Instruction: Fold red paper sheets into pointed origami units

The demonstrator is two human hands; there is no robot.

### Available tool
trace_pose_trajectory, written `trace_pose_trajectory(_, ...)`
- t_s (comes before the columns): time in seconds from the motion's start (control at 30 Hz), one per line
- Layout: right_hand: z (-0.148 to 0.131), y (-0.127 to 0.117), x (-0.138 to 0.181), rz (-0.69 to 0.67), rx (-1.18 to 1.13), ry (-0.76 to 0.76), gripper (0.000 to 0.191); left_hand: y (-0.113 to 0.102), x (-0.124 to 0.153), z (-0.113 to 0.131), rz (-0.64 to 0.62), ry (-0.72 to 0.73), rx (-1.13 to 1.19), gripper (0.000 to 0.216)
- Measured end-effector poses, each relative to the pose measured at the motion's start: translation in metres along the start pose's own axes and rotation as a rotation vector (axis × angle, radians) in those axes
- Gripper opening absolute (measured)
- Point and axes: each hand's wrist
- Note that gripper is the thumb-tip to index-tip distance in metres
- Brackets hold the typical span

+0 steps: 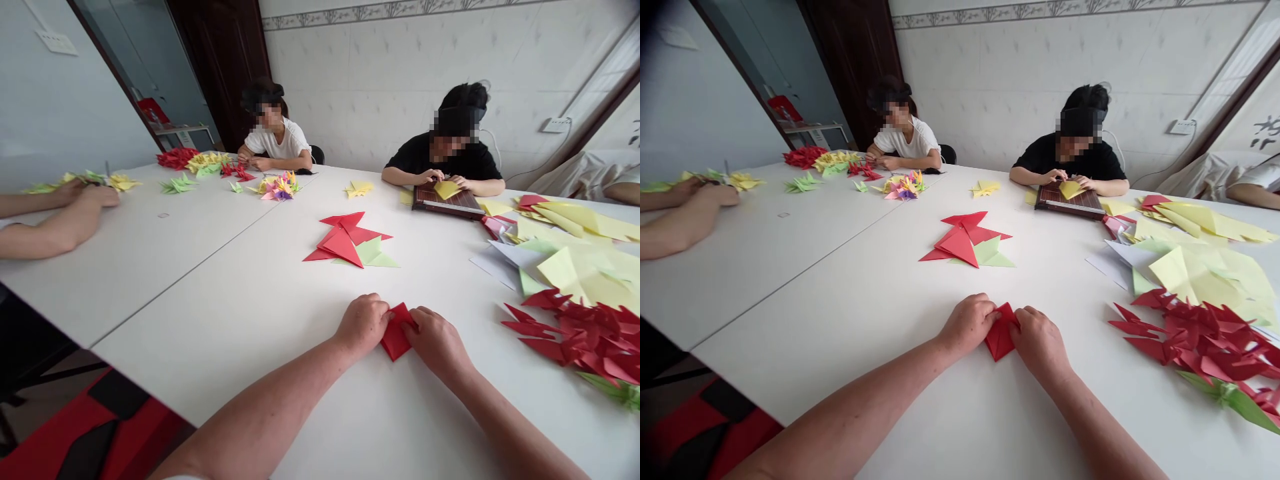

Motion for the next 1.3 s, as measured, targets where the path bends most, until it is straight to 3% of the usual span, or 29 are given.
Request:
trace_pose_trajectory(0.4,-0.007,0.005,0.005,0.083,-0.077,0.076,0.019,0.003,0.001,0.009,0.013,-0.081,-0.028,0.031)
trace_pose_trajectory(0.57,-0.009,0.004,0.004,0.122,-0.093,-0.006,0.033,0.003,0.001,0.011,0.007,-0.084,-0.073,0.024)
trace_pose_trajectory(0.93,-0.008,0.015,-0.003,0.375,0.028,-0.144,0.02,0.001,0.002,0.01,-0.004,-0.069,-0.089,0.021)
trace_pose_trajectory(1.07,-0.011,0.017,-0.007,0.377,-0.024,-0.104,0.017,0.002,0.002,0.01,0.004,-0.074,-0.098,0.018)
trace_pose_trajectory(1.3,-0.01,0.007,-0.006,0.331,-0.145,-0.014,0.03,0.0,0.004,0.009,-0.011,-0.068,-0.054,0.017)
Point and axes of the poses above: each hand's wrist, its own x-axis away from the middle knuckle, its own y-axis out of the palm, z = x × y, and after that the axes turned 10 degrees about -x, right-handed
